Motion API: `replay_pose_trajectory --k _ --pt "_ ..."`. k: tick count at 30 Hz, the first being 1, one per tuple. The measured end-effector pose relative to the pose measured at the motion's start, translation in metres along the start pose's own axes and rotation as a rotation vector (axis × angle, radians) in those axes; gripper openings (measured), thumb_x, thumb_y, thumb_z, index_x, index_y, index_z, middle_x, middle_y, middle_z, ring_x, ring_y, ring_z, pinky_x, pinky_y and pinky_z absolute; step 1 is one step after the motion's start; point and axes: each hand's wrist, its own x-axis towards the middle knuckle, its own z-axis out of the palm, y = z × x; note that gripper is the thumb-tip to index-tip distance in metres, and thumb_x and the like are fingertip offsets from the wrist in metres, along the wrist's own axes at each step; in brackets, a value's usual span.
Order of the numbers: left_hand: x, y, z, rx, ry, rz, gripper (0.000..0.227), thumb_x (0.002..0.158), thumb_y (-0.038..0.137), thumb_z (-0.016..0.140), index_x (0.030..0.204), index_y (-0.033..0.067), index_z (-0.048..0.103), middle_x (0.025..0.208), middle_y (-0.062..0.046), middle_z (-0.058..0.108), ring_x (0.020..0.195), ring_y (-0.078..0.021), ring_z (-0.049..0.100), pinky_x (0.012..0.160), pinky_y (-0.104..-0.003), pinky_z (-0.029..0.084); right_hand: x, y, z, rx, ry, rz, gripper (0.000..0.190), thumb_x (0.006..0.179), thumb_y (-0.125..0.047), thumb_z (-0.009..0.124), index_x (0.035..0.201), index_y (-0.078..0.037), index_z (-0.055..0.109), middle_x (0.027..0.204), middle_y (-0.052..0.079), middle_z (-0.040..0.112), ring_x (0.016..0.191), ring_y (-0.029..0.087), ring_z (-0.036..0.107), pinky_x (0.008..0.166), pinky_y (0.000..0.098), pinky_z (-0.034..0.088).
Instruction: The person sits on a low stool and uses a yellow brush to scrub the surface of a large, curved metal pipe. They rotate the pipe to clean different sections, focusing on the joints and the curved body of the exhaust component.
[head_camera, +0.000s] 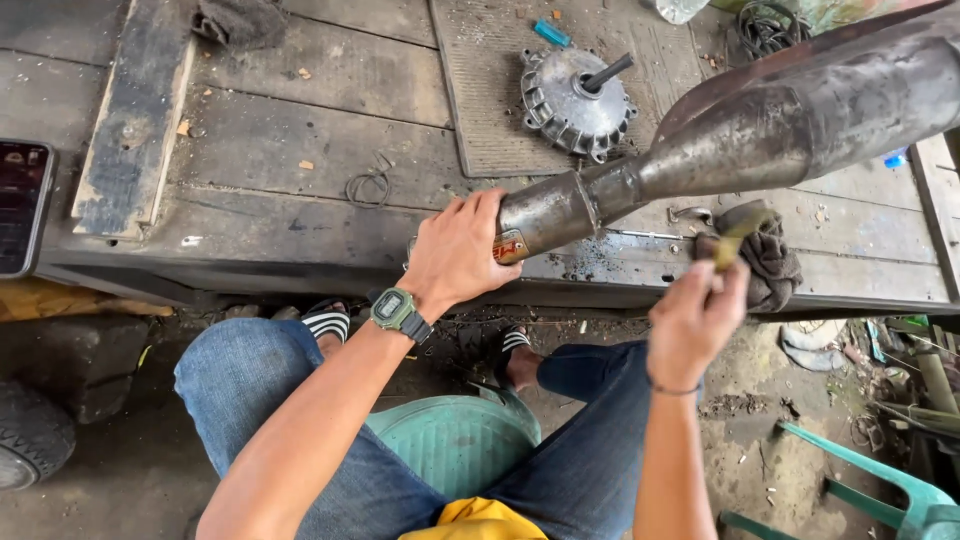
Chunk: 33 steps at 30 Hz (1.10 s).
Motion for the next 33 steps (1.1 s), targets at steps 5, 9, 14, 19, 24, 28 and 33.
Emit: replay_pose_trajectory --k 5,9,14,19,24,28,33 --pt "-0.017 0.014 0.008 -0.031 -0.022 -0.024 0.084 0.076 0.057 0.074 0.140 0.0073 0.051 0.122 -0.017 0.067 0.114 -0.0382 0.067 0.089 -0.055 0.058 0.052 0.003 0.006 0.478 0.215 0.351 0.050 0.103 -0.051 0.055 0.136 -0.015 0.045 0.120 0.006 0.064 0.068 0.007 0.057 0.038 0.0138 0.032" --pt "-0.035 0.028 0.016 -0.026 -0.015 -0.047 0.082 0.078 0.051 0.075 0.140 0.0043 0.048 0.121 -0.019 0.065 0.114 -0.0405 0.066 0.088 -0.056 0.059 0.078 0.071 0.015 0.533 0.127 0.279 0.052 0.102 -0.059 0.054 0.133 -0.018 0.045 0.125 0.009 0.062 0.088 0.013 0.069 0.041 0.0152 0.042" --pt "-0.056 0.047 0.033 -0.034 0.000 -0.044 0.082 0.076 0.040 0.079 0.141 0.0025 0.046 0.118 -0.020 0.064 0.112 -0.0415 0.065 0.088 -0.055 0.058 0.074 0.072 0.032 0.598 0.340 0.311 0.087 0.096 -0.051 0.078 0.157 -0.016 0.026 0.118 0.012 0.060 0.070 0.015 0.061 0.039 0.0189 0.040" --pt "-0.080 0.076 0.037 -0.041 0.083 -0.099 0.084 0.074 0.040 0.080 0.141 0.0036 0.045 0.114 -0.016 0.062 0.109 -0.0387 0.065 0.086 -0.052 0.058 0.058 0.015 0.048 0.632 0.345 0.241 0.064 0.095 -0.044 0.080 0.149 -0.026 0.051 0.129 0.009 0.068 0.104 0.019 0.069 0.077 0.0303 0.062" --pt "-0.108 0.102 0.042 -0.434 -0.168 -0.280 0.097 0.074 0.043 0.075 0.153 0.0051 0.034 0.128 -0.024 0.059 0.119 -0.0474 0.060 0.091 -0.065 0.052 0.055 0.018 0.042 0.365 0.223 -0.102 0.084 0.104 -0.033 0.091 0.162 -0.021 0.033 0.161 0.008 0.043 0.149 0.015 0.038 0.130 0.0409 0.033" --pt "-0.113 0.077 0.046 -0.228 -0.394 -0.148 0.103 0.067 0.060 0.076 0.151 0.0106 0.041 0.136 -0.014 0.059 0.127 -0.0373 0.058 0.094 -0.059 0.054 0.072 -0.028 0.030 0.302 0.070 -0.229 0.080 0.095 -0.039 0.088 0.151 -0.015 0.036 0.148 0.011 0.047 0.136 0.021 0.047 0.117 0.0423 0.045" --pt "-0.051 0.086 -0.065 -0.643 0.158 -0.127 0.093 0.079 0.064 0.064 0.146 0.0052 0.039 0.143 -0.015 0.053 0.126 -0.0278 0.061 0.099 -0.040 0.058 0.083 -0.074 0.027 0.172 -0.401 -0.425 0.083 0.078 -0.042 0.084 0.132 0.001 0.037 0.128 0.019 0.053 0.114 0.034 0.067 0.087 0.0405 0.067"
